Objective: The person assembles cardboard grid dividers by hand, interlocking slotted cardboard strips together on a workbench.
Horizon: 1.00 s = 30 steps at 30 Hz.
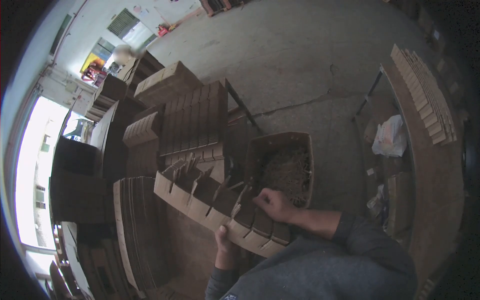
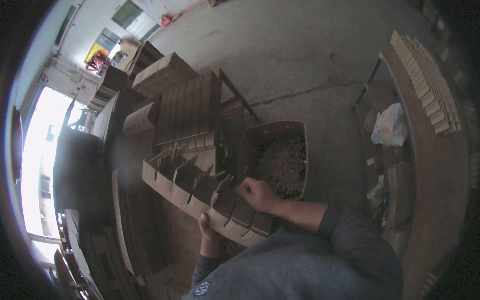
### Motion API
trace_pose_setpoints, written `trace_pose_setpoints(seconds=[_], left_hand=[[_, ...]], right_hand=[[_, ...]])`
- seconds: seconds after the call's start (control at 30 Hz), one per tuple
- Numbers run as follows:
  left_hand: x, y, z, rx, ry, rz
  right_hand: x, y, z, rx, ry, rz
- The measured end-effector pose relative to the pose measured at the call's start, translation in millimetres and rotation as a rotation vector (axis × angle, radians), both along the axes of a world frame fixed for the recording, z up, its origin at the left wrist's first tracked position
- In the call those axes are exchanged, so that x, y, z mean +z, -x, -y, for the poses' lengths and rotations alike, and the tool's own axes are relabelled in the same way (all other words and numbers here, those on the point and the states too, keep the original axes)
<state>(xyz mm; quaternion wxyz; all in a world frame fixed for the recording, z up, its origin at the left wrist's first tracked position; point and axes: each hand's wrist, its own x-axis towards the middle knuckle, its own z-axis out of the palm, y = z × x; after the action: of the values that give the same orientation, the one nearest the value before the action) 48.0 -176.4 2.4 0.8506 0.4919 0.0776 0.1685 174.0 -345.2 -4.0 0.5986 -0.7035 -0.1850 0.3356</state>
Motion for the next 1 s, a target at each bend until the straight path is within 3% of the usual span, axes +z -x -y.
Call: trace_pose_setpoints(seconds=[0.17, 0.27, 0.37, 0.43, 0.5, 0.67, 0.77, 0.87, 1.0], left_hand=[[3.4, -2.1, 1.5, 0.051, -0.027, -0.003], [-4.6, -3.4, -6.5, 0.019, -0.012, 0.015], [-5.4, -8.1, -10.0, 0.053, 0.017, -0.027], [11.9, -24.7, -2.4, 0.013, 0.044, 0.030], [16.8, -28.0, 1.1, 0.020, 0.026, 0.057], [-5.3, -17.4, -18.4, -0.036, 0.008, 0.087], [17.3, -25.9, -23.9, 0.039, 0.026, 0.155], [14.3, -32.2, -42.3, -0.038, 0.060, 0.226], [19.8, -31.4, -43.2, -0.117, 0.072, 0.091]], right_hand=[[-12.1, -28.5, 19.5, -0.352, 0.042, -0.140], [-17.4, -42.1, 32.5, -0.149, 0.240, 0.117], [18.9, -36.8, 32.0, 0.126, 0.341, 0.134], [34.9, -23.3, 27.4, 0.381, 0.175, 0.037], [29.4, -3.4, 18.2, 0.483, 0.073, 0.063], [-2.2, 21.9, 1.1, 0.555, -0.050, 0.209], [19.4, 14.7, 7.2, 0.632, -0.015, 0.166], [26.2, 12.0, 7.7, 0.733, 0.120, 0.112], [-7.0, 18.9, 0.3, 0.613, 0.065, 0.242]])
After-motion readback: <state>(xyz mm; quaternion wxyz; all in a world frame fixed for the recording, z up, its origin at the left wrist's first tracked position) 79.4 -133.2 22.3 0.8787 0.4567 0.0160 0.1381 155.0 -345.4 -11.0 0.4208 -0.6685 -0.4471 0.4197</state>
